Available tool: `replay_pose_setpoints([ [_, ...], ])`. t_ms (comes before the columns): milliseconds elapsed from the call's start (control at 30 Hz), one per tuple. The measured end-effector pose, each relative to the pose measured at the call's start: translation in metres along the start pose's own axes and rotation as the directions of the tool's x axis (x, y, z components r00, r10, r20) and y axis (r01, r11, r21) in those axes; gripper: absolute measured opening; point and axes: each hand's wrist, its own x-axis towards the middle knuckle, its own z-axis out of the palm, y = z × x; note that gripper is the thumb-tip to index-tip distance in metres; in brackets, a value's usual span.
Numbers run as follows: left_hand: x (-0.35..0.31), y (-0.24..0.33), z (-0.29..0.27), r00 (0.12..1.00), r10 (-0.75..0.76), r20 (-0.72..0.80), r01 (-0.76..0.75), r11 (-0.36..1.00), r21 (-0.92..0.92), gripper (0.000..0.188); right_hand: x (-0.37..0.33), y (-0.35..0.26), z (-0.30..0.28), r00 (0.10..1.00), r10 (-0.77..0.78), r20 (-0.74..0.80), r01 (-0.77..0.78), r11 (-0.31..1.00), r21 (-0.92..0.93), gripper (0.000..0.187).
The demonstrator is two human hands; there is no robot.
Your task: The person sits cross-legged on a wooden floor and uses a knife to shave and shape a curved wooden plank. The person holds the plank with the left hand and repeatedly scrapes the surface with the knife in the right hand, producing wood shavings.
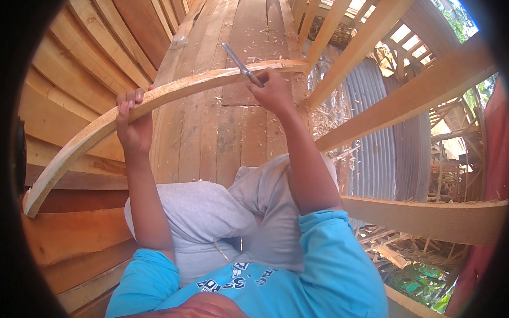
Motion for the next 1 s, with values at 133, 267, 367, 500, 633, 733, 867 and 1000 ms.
replay_pose_setpoints([
  [133,0.001,-0.001,0.003,1.0,-0.003,-0.013,0.003,1.0,-0.009,0.022,0.007,0.003,0.001,0.997,0.083,-0.008,-0.083,0.996,0.022,0.029],
  [267,0.001,-0.001,0.002,1.0,-0.001,-0.017,0.001,1.0,-0.013,0.022,0.004,0.003,0.001,0.999,0.032,0.034,-0.036,0.99,0.134,0.03],
  [367,0.0,0.0,0.002,1.0,0.0,-0.022,0.0,1.0,-0.01,0.022,0.003,-0.008,-0.001,0.971,0.131,0.199,-0.146,0.987,0.066,0.038],
  [500,0.002,-0.001,0.005,1.0,0.001,-0.018,-0.001,1.0,-0.012,0.022,0.009,-0.001,0.006,0.945,0.28,0.168,-0.275,0.96,-0.054,0.059],
  [633,0.002,-0.004,0.001,1.0,0.013,-0.017,-0.014,0.998,-0.055,0.02,0.007,-0.023,0.034,0.947,0.314,-0.068,-0.321,0.934,-0.157,0.068],
  [733,0.001,-0.004,0.001,0.999,0.03,-0.036,-0.032,0.998,-0.052,0.021,0.0,-0.047,0.044,0.97,0.223,-0.093,-0.235,0.962,-0.138,0.062],
  [867,0.0,-0.004,0.003,0.998,0.032,-0.047,-0.034,0.999,-0.028,0.022,0.008,-0.042,0.039,0.961,0.246,-0.126,-0.264,0.95,-0.166,0.057],
  [1000,0.001,-0.002,0.002,0.999,0.022,-0.034,-0.023,0.999,-0.023,0.022,0.018,-0.018,0.022,0.958,0.244,-0.15,-0.269,0.947,-0.175,0.055],
])
